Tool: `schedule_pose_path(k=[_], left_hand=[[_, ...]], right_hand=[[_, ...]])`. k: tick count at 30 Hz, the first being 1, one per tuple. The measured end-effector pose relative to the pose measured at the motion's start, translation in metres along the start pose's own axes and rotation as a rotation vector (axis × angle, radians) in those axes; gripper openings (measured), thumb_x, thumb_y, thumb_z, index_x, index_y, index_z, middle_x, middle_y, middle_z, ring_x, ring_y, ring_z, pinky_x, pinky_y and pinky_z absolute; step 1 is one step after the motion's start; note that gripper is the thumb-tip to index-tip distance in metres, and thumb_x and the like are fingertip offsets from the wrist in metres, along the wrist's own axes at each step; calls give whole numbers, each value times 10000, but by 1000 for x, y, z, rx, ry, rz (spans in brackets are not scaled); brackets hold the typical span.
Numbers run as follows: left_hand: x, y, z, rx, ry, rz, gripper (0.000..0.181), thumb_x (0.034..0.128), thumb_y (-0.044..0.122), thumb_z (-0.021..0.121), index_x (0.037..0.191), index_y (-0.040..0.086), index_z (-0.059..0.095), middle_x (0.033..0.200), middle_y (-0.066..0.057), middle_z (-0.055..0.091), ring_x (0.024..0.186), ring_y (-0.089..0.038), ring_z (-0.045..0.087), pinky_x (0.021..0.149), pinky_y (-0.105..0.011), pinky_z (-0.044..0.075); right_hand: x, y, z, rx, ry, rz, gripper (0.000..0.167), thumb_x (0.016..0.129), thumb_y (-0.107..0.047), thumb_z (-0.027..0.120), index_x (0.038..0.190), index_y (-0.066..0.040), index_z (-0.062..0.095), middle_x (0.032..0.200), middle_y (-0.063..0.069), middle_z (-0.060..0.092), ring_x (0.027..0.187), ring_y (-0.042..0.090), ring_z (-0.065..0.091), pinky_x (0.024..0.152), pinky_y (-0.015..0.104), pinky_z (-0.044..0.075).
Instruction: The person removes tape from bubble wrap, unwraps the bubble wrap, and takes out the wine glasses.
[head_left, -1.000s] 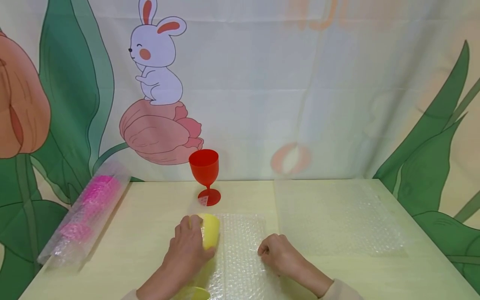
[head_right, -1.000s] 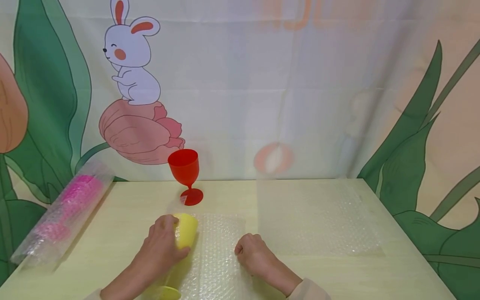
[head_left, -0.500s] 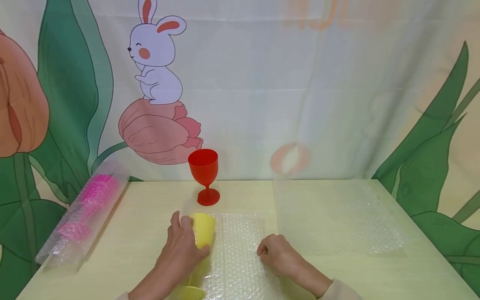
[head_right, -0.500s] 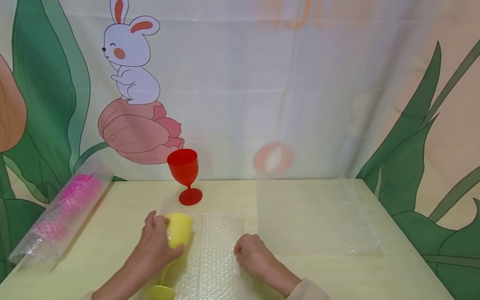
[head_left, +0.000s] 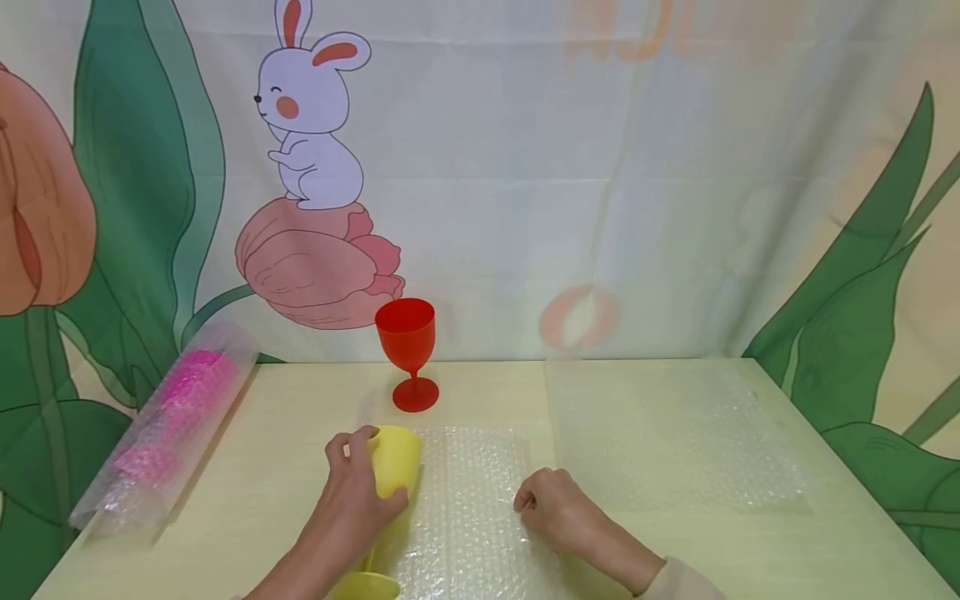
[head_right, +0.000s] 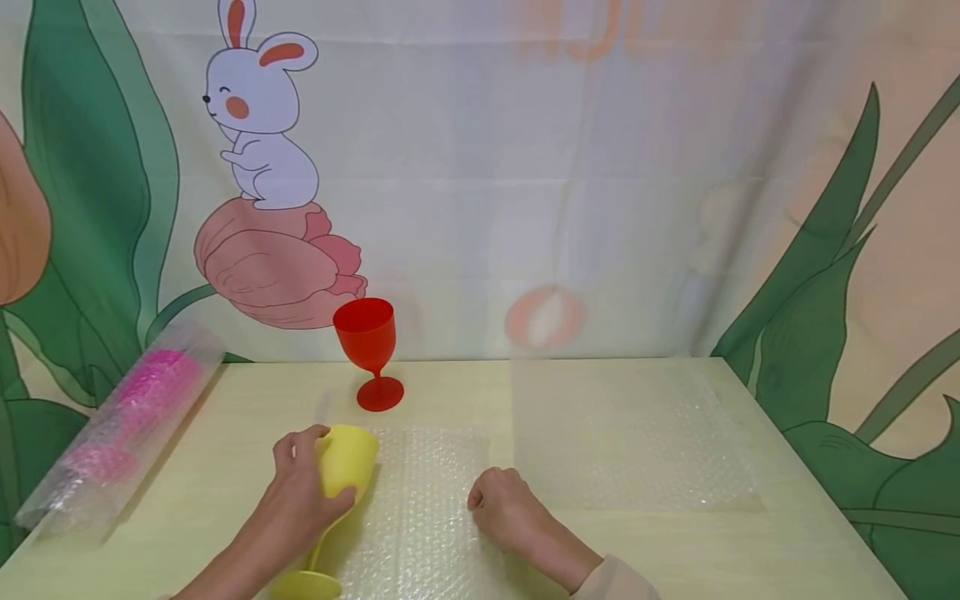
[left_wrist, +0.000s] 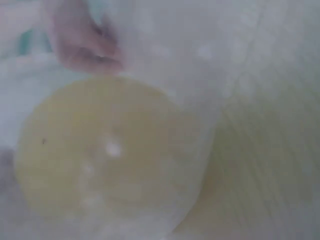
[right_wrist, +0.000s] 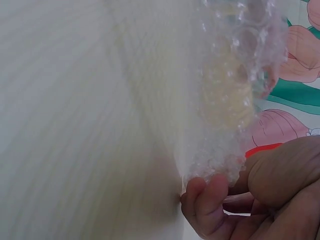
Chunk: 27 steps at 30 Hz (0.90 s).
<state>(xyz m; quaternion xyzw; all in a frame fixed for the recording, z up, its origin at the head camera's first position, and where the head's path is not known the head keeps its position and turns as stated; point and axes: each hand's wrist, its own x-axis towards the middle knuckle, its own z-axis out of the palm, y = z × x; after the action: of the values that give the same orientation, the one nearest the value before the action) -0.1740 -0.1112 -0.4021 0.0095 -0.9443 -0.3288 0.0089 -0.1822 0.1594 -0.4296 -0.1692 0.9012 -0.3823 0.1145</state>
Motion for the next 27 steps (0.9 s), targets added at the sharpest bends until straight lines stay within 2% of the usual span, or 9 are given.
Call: schedule_pose_path(k=[3,6,8,11,14,19,23,27], left_hand=[[-2,-3,1,11,2,27,659,896,154,698,1479,102,393,1476,-313,186,880,-355,620,749,-433,536],[-4,-5,2,43,18,71,557,915,153,650,1449,116,494,1482,-344,197,912,-377,631,762,-450,540],[-5,-6,2,53,18,83,544,927,163,629,1452,116,493,1480,-345,202,933,-387,624,774,-461,538],[-7,-8,2,50,23,86,570,934,182,611,1476,107,450,1491,-345,192,967,-397,620,807,-485,532],[-9,-11,1,50,15,79,626,935,206,621,1507,90,393,1517,-358,142,1004,-413,606,824,-503,528],[-10,-14,0,82,6,66,751,912,227,709,1545,71,337,1543,-363,100,1103,-483,557,753,-529,543],[-10,-17,-1,141,36,76,852,844,257,823,1527,52,358,1522,-351,168,1195,-508,478,733,-563,542],[-9,-21,-3,196,114,117,865,788,267,870,1464,-19,411,1454,-341,262,1256,-511,389,869,-582,487]], right_hand=[[0,0,-1,4,4,-2,247,813,180,548,957,99,732,843,145,705,410,44,437,408,178,371],[-1,0,-1,6,2,-12,243,819,182,550,957,101,733,799,113,685,429,47,419,418,178,358],[-1,0,0,0,3,-17,245,819,184,549,960,105,733,799,112,687,433,48,417,423,177,358],[-1,1,0,-27,13,-19,241,816,181,559,956,102,738,843,133,707,480,62,418,462,186,385],[0,-1,1,-71,35,-17,234,804,179,580,946,92,745,929,165,731,574,106,476,542,229,461],[2,-2,2,-146,63,-22,212,794,172,613,916,71,752,952,165,744,779,188,611,680,343,570],[2,-2,2,-139,61,-30,228,783,179,590,906,71,749,920,146,734,724,177,576,639,312,542],[3,-2,2,-131,56,-35,244,775,183,570,898,70,748,874,113,713,664,149,531,608,278,506]])
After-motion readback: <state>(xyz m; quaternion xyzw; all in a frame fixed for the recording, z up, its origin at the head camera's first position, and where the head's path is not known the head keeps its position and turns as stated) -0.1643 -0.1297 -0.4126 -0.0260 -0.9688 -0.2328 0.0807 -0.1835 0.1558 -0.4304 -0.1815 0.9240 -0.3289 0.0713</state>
